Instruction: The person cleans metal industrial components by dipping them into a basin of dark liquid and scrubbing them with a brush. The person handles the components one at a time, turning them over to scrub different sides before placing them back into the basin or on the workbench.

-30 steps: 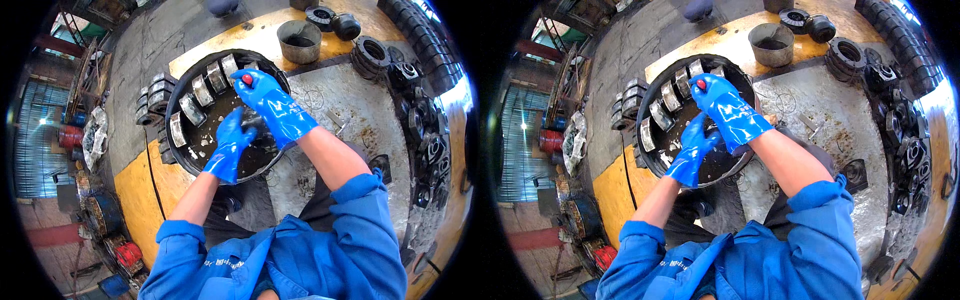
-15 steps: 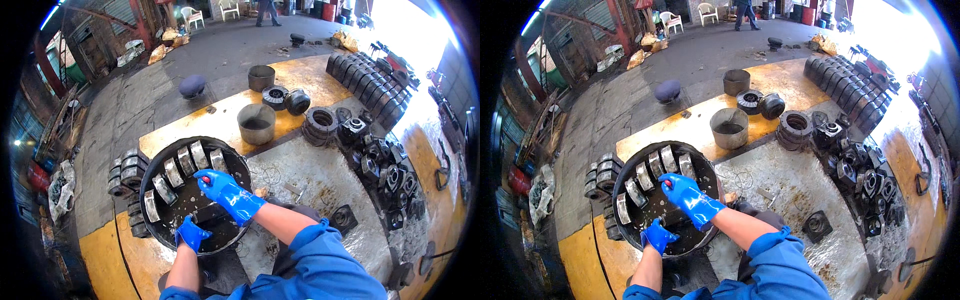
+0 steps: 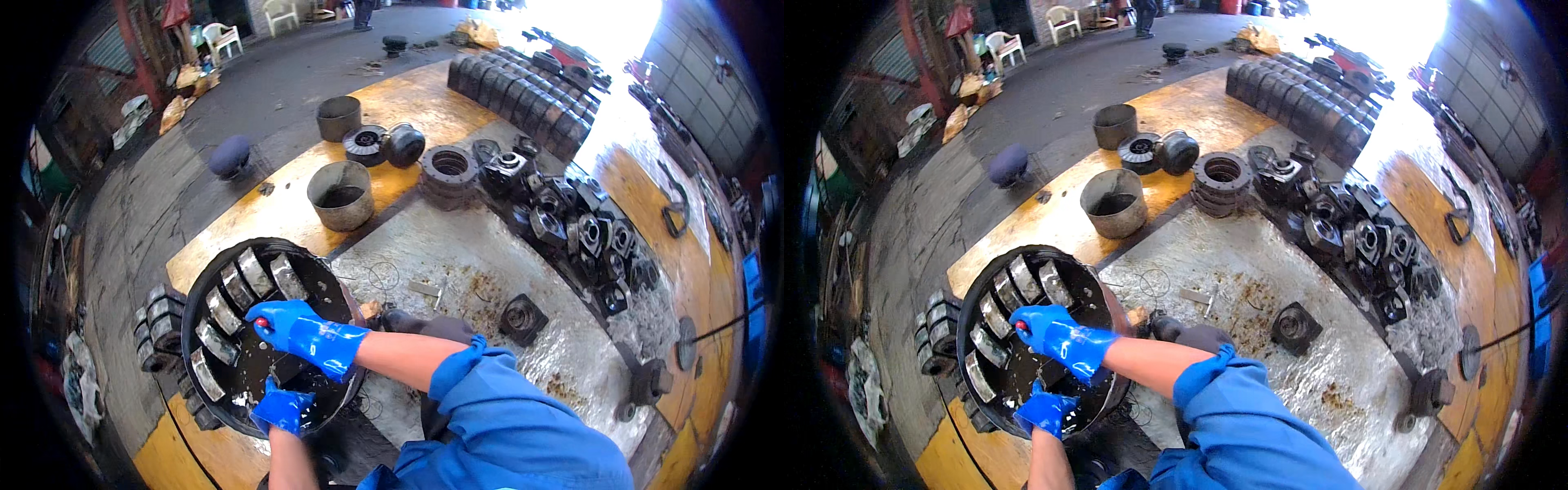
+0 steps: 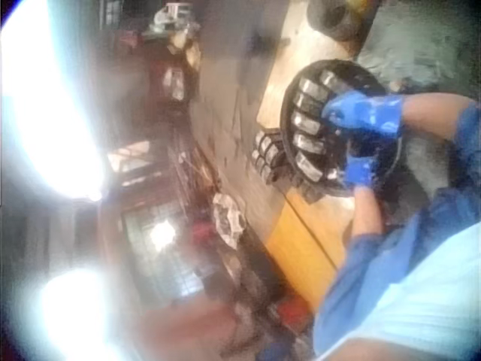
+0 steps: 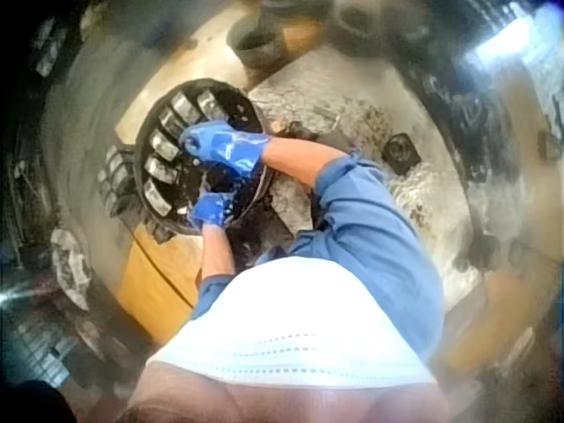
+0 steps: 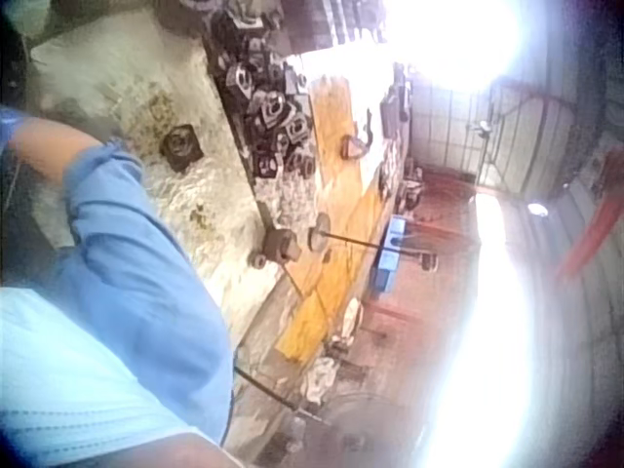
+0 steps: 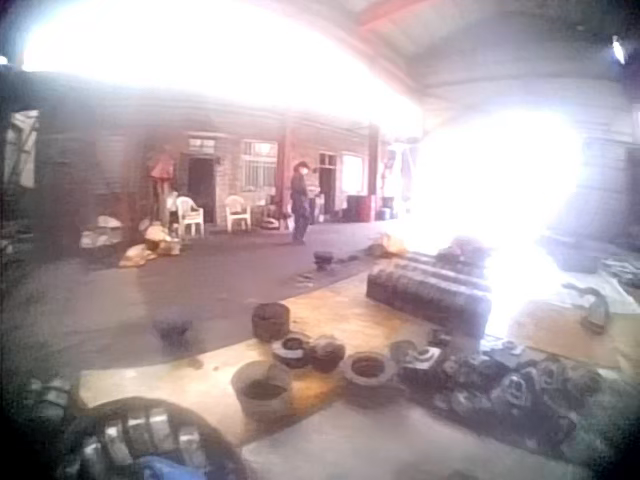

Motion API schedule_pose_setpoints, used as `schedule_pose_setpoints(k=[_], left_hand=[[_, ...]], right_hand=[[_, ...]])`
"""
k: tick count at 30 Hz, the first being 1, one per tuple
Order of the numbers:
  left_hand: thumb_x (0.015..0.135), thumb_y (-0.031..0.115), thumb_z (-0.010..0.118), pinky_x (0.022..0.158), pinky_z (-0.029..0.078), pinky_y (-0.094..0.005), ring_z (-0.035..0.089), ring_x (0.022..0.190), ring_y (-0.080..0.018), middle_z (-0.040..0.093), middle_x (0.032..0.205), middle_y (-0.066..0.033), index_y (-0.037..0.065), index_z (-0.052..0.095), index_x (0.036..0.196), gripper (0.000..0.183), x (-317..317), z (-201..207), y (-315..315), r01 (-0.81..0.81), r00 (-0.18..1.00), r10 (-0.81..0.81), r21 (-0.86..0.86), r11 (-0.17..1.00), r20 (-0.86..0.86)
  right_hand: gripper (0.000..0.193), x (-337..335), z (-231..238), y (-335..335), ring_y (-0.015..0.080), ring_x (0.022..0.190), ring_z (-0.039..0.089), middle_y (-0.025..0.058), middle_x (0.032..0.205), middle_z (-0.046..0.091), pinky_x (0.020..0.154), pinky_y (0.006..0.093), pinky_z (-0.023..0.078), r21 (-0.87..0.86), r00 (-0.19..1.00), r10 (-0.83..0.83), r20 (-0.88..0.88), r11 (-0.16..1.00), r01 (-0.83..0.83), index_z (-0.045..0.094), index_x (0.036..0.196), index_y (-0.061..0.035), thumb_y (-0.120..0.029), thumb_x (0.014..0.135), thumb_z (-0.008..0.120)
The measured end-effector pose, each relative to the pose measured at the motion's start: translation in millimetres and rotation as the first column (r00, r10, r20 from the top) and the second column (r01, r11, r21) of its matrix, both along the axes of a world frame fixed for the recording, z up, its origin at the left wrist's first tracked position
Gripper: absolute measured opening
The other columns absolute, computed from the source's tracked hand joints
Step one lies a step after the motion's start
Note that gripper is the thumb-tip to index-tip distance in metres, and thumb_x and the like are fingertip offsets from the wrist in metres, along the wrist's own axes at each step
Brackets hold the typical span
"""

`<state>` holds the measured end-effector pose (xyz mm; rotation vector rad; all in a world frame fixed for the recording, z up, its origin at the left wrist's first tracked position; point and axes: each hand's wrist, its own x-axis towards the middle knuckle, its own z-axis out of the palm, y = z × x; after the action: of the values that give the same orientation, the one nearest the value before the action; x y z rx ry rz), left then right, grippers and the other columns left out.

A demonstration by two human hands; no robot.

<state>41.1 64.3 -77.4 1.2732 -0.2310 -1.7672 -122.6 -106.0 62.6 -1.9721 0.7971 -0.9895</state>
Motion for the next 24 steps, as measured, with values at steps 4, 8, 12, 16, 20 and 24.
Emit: schedule_pose_setpoints(k=[4,8,12,16,20,24], left_hand=[[0.063,0.043,0.094,0.111,0.044,-0.0376,0.062,0.125,-0.0294,0.065,0.137,-0.0127,-0.001,0.022,0.159,0.128,-1,-8,3,0.208,0.131,-0.424,0.394,0.895,0.896],[0.073,0.037,0.088,0.121,0.031,-0.0438,0.048,0.140,-0.0276,0.056,0.148,-0.0083,0.001,0.019,0.158,0.116,-39,46,-10,0.245,0.269,-0.417,0.357,0.901,0.868],[0.070,0.028,0.088,0.119,0.035,-0.0444,0.049,0.139,-0.0290,0.056,0.147,-0.0130,0.001,0.024,0.157,0.111,-29,23,-9,0.246,0.278,-0.327,0.262,0.933,0.903],[0.065,-0.009,0.077,0.108,0.049,-0.0434,0.059,0.125,-0.0334,0.060,0.138,-0.0184,0.002,0.035,0.153,0.098,-37,34,-24,0.153,0.650,0.024,-0.162,0.975,0.759],[0.098,-0.001,0.053,0.109,0.048,-0.0424,0.062,0.121,-0.0273,0.063,0.135,-0.0130,0.006,0.046,0.148,0.050,-22,38,-50,-0.119,0.959,0.215,-0.428,0.896,0.183],[0.108,0.040,0.048,0.101,0.053,-0.0471,0.067,0.111,-0.0286,0.070,0.126,-0.0111,0.010,0.063,0.133,0.041,5,43,-70,-0.352,0.932,0.332,-0.150,0.924,-0.143]], right_hand=[[0.025,6,5,4,0.0397,0.090,0.071,0.0159,0.100,0.073,0.078,0.0483,0.058,0.049,0.998,0.041,0.048,0.998,-0.044,0.072,0.110,-0.0162,-0.023,0.086,0.072],[0.023,-6,4,1,0.0408,0.090,0.070,0.0163,0.100,0.073,0.078,0.0492,0.058,-0.006,0.999,0.032,0.009,0.999,-0.032,0.072,0.108,-0.0158,-0.021,0.086,0.071],[0.024,-9,4,-3,0.0411,0.091,0.070,0.0168,0.100,0.073,0.079,0.0500,0.057,-0.061,0.999,0.034,0.027,0.998,-0.032,0.072,0.108,-0.0149,-0.021,0.085,0.071],[0.020,-16,-2,-10,0.0420,0.093,0.070,0.0183,0.098,0.073,0.080,0.0506,0.057,-0.101,0.998,0.018,-0.052,0.995,-0.023,0.074,0.104,-0.0141,-0.020,0.086,0.067],[0.025,-14,-3,-17,0.0362,0.093,0.072,0.0155,0.102,0.073,0.080,0.0457,0.058,-0.031,0.989,0.042,-0.144,0.998,-0.047,0.074,0.110,-0.0179,-0.028,0.088,0.070],[0.027,-18,11,-21,0.0364,0.093,0.072,0.0169,0.103,0.074,0.083,0.0418,0.058,0.032,0.985,0.014,-0.171,0.999,-0.009,0.073,0.115,-0.0164,-0.024,0.090,0.069]])
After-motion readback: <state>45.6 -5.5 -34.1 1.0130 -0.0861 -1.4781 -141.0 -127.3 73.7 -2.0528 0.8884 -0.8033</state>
